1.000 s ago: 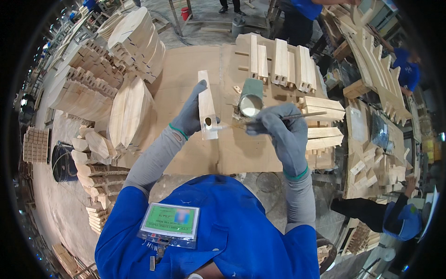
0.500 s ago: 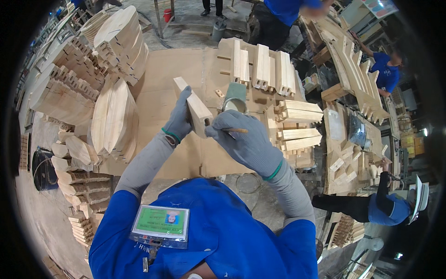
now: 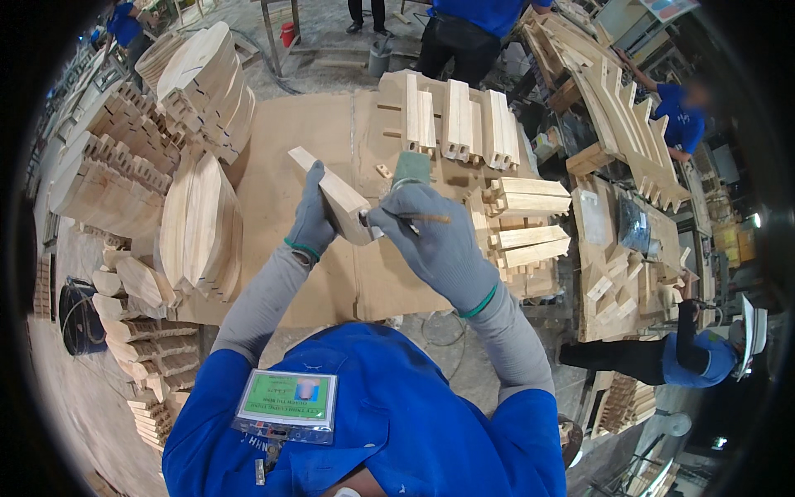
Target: The person repeatedly picks up small wooden pieces, applies glue to their edges and joints using a brush, and places them back on the workbench. The process is repeated for multiple pieces in a workshop setting.
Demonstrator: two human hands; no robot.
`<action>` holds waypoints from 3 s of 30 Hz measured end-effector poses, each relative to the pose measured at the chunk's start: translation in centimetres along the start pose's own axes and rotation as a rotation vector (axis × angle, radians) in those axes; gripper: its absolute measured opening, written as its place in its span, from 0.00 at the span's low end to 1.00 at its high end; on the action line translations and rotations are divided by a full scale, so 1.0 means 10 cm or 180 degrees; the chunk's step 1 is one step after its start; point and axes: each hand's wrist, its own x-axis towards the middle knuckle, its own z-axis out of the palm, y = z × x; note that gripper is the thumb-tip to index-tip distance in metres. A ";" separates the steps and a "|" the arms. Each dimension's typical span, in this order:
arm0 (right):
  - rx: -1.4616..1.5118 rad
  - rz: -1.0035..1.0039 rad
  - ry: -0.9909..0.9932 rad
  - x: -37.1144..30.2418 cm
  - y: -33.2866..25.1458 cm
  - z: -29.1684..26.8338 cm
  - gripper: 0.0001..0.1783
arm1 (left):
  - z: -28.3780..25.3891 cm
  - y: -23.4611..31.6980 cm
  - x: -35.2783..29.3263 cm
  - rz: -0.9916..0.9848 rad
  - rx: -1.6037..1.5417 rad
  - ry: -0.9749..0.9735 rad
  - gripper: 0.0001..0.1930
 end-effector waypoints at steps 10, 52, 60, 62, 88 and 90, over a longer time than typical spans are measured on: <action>0.0387 -0.0162 0.0662 -0.24 0.09 0.02 0.05 | 0.03 0.14 -0.13 0.0100 -0.0235 -0.0146 0.38; 0.0834 -0.1205 0.1025 -0.62 0.37 0.28 0.15 | 0.07 0.42 -0.56 -0.0190 -0.0240 -0.0855 0.43; 0.0971 -0.0252 0.1948 -0.86 0.70 -0.05 0.10 | 0.83 0.91 -0.69 0.0050 0.0273 -0.1740 0.34; 0.0902 0.0048 0.2098 -0.97 0.77 -0.17 0.10 | 0.99 0.98 -0.43 -0.0029 0.0509 -0.1513 0.33; 0.0770 0.1808 0.2542 -1.78 1.96 -0.61 0.07 | 1.39 -0.31 3.26 -0.0116 0.3210 -0.0365 0.24; 0.0367 0.1568 0.2446 -1.67 1.96 -0.70 0.07 | 1.35 -0.29 3.09 -0.0257 0.3675 -0.0031 0.27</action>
